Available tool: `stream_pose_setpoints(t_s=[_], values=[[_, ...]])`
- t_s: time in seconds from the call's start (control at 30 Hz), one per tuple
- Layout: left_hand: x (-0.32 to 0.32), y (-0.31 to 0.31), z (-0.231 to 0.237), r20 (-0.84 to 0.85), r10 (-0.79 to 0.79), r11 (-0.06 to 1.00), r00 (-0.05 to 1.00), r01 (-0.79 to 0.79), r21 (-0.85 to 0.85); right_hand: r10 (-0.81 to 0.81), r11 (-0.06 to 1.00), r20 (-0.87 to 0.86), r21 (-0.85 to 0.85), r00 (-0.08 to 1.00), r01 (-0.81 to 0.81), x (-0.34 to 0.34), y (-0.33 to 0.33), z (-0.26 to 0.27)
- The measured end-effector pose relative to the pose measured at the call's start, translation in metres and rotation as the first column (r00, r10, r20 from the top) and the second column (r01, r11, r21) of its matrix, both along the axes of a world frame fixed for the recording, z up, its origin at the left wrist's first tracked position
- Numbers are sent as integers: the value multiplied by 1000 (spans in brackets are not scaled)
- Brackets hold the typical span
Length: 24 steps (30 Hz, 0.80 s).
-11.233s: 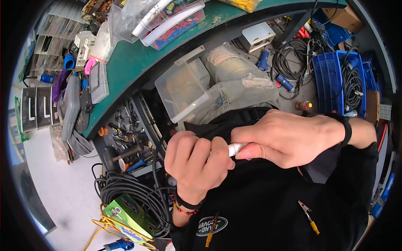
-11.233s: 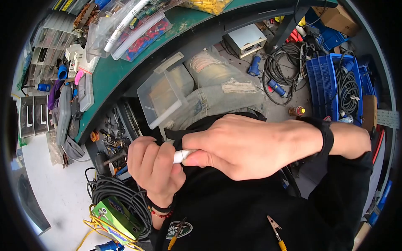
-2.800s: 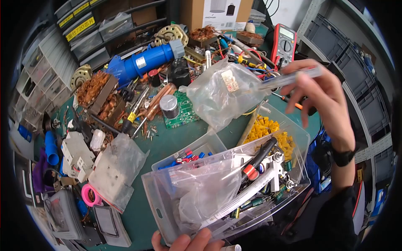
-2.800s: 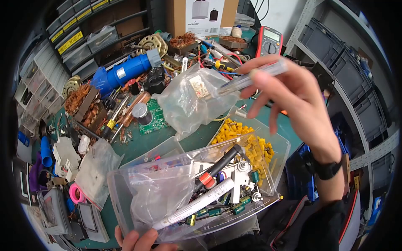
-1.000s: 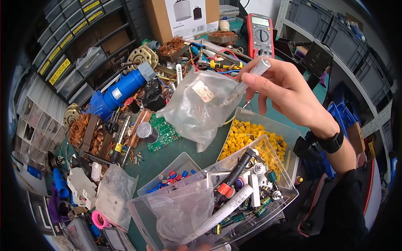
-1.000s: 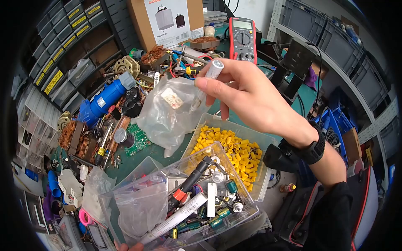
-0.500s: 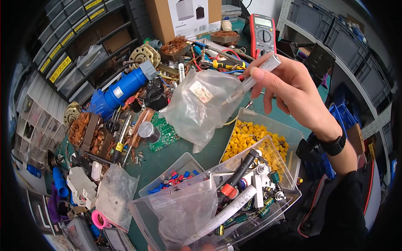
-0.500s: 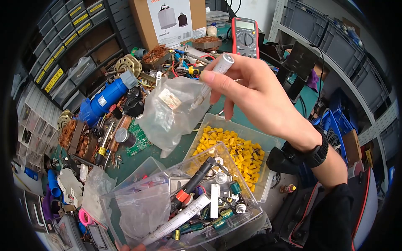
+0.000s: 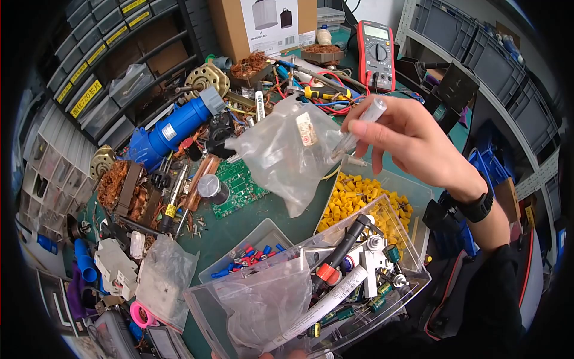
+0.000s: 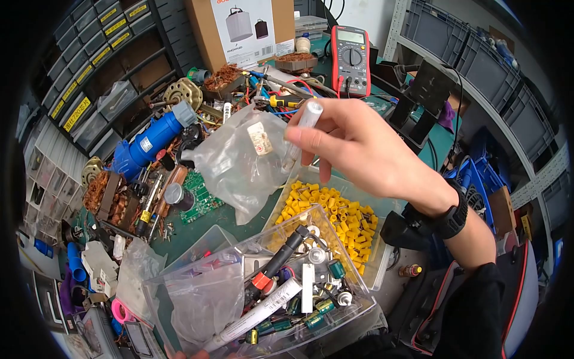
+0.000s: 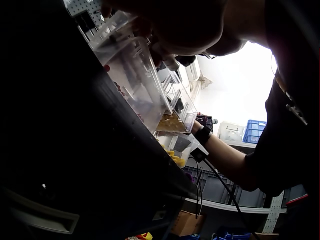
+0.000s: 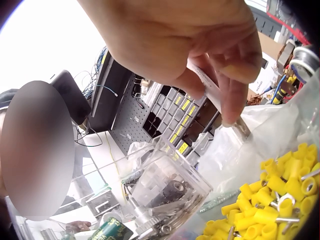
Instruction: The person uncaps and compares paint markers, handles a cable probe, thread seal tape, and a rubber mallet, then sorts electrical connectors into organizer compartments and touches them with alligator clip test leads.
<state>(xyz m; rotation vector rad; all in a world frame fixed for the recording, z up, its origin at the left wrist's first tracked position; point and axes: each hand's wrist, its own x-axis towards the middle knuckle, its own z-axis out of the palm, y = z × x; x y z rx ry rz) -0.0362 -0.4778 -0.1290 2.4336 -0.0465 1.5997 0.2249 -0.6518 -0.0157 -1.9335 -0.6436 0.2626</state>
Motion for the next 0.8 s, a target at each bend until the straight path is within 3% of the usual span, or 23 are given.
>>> stream_pose_setpoints(t_s=[0.07, 0.23, 0.33, 0.8], values=[[-4, -3, 0, -33, 25, 999, 999, -26, -40, -28, 999, -34, 25, 999, 29, -3, 2, 5], [-16, -14, 0, -123, 78, 986, 989, -95, -139, -94, 991, 160, 105, 983, 78, 5, 2, -4], [-19, -17, 1, -169, 103, 971, 980, -136, -198, -72, 996, 47, 57, 996, 70, 3, 0, 2], [-20, -19, 2, -180, 114, 963, 977, -153, -221, -77, 996, 124, -29, 989, 81, 12, -5, -12]])
